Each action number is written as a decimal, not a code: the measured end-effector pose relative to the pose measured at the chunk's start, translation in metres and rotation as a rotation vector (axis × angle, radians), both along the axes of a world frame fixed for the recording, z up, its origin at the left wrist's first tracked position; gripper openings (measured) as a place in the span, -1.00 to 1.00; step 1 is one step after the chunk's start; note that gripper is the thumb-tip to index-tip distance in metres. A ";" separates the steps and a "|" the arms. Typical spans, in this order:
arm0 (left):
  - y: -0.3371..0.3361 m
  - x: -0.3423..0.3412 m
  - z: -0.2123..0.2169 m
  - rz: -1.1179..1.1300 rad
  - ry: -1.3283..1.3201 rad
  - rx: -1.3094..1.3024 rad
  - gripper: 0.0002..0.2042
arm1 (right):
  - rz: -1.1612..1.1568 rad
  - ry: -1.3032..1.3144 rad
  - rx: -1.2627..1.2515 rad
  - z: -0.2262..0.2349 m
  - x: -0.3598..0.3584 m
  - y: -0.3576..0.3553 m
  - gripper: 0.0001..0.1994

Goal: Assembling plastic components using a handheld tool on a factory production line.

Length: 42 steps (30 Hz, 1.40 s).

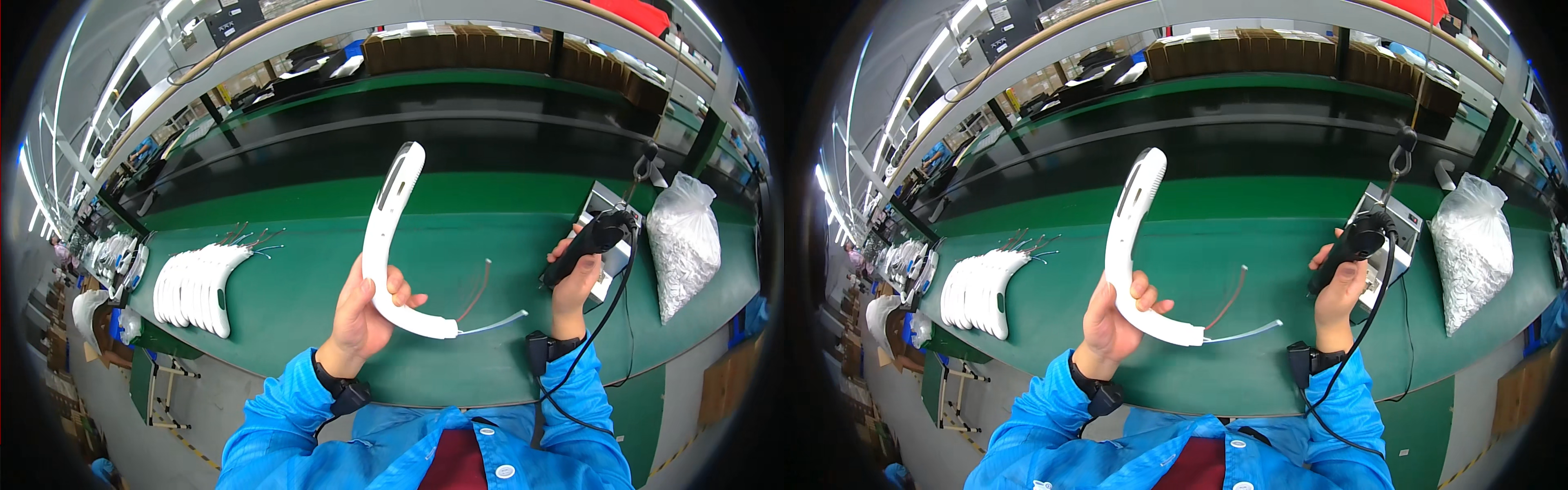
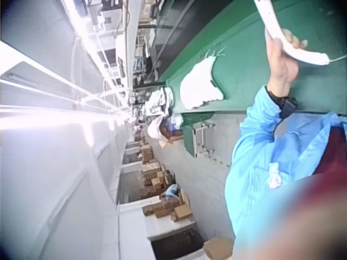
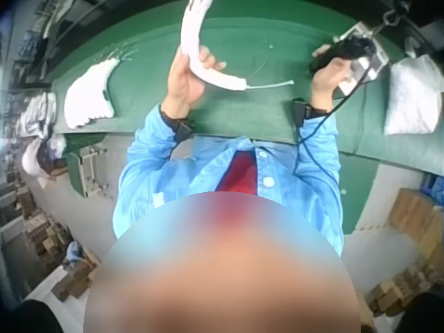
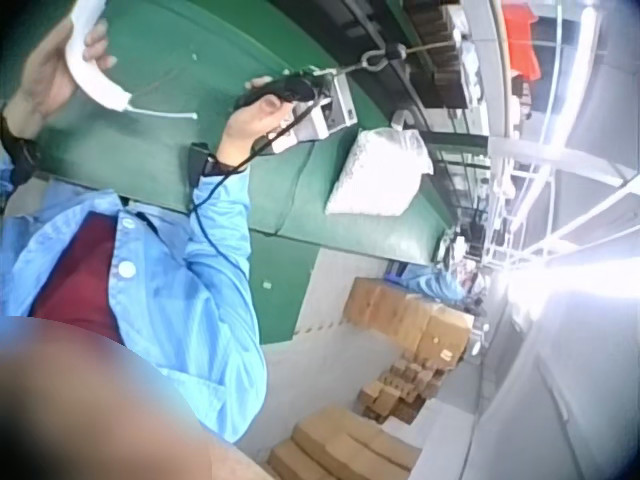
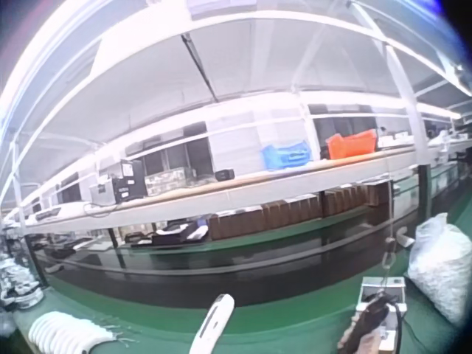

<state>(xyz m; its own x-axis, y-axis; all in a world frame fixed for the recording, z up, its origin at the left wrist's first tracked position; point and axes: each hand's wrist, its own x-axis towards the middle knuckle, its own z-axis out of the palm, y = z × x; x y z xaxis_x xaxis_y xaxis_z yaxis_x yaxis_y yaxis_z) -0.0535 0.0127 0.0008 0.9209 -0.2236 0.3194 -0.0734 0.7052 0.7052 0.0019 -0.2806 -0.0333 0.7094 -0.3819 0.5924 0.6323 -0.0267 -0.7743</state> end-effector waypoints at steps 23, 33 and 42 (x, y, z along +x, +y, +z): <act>-0.020 0.042 -0.035 0.214 0.101 0.368 -0.37 | 0.040 0.012 -0.018 -0.007 0.002 0.004 -0.23; -0.086 0.065 -0.041 0.038 0.081 0.642 -0.62 | 0.228 -0.014 -0.026 0.005 -0.011 0.015 -0.18; -0.110 0.098 -0.030 0.076 -0.094 0.685 -0.50 | 0.363 0.038 0.099 0.014 -0.027 0.044 -0.12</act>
